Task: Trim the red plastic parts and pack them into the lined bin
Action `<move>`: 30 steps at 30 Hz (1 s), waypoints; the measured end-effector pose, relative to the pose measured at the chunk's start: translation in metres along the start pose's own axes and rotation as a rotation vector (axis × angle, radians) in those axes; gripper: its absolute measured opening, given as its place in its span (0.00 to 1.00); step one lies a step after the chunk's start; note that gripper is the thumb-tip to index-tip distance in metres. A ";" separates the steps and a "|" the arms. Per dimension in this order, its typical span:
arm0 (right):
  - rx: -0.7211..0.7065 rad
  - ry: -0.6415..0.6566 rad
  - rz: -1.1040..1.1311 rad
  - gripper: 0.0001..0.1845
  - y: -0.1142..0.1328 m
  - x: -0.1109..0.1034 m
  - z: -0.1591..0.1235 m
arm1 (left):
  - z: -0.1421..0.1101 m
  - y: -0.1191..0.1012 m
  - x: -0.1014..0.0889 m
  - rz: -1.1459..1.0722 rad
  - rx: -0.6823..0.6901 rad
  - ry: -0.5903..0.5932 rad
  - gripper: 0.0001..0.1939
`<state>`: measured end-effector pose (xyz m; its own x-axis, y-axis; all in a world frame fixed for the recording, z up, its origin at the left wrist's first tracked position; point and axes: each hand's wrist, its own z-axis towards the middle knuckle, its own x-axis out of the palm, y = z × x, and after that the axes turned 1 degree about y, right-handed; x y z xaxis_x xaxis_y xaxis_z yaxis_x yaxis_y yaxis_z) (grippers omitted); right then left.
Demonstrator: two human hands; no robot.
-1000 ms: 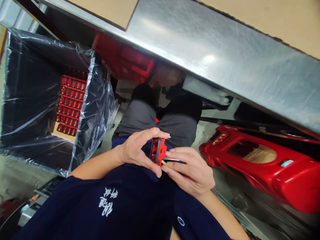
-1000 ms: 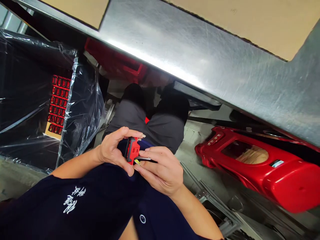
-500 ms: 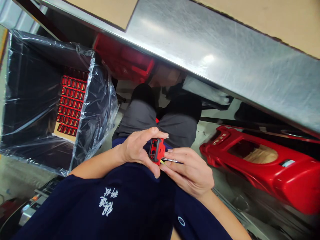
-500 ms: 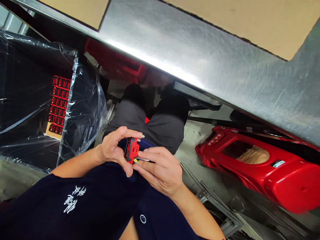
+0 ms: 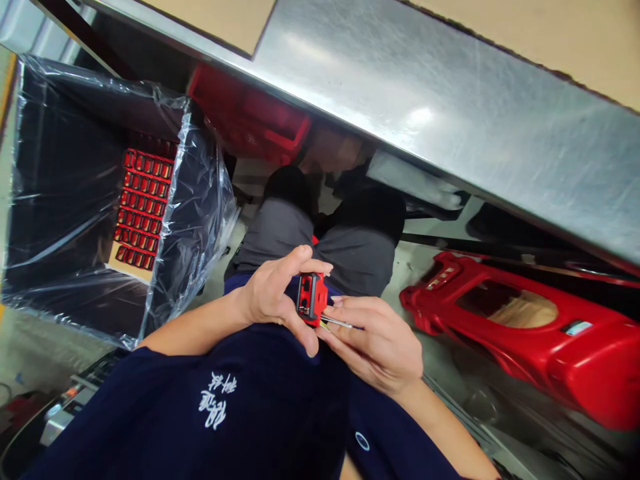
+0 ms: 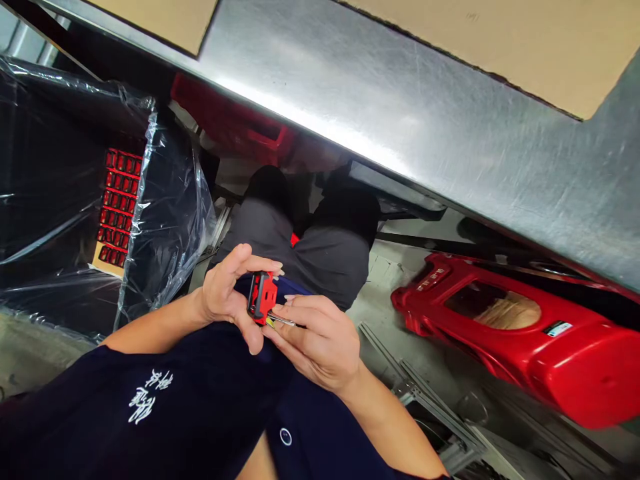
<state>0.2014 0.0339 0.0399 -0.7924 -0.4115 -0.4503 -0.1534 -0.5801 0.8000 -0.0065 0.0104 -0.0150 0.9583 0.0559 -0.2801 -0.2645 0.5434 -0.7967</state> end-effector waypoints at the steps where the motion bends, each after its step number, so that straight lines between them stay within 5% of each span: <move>1: -0.009 -0.005 0.001 0.06 0.000 0.000 0.000 | 0.000 0.000 0.000 -0.001 -0.008 -0.001 0.70; 20: 0.010 -0.134 0.056 0.10 0.000 0.013 -0.001 | -0.013 0.003 0.002 -0.092 -0.124 0.026 0.73; 30: 0.127 -0.258 0.053 0.14 0.000 0.013 -0.001 | -0.014 0.003 0.003 -0.520 -0.316 -0.141 0.61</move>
<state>0.1918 0.0281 0.0334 -0.9229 -0.2368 -0.3035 -0.1673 -0.4632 0.8703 -0.0061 0.0001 -0.0257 0.9696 -0.0281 0.2433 0.2422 0.2565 -0.9357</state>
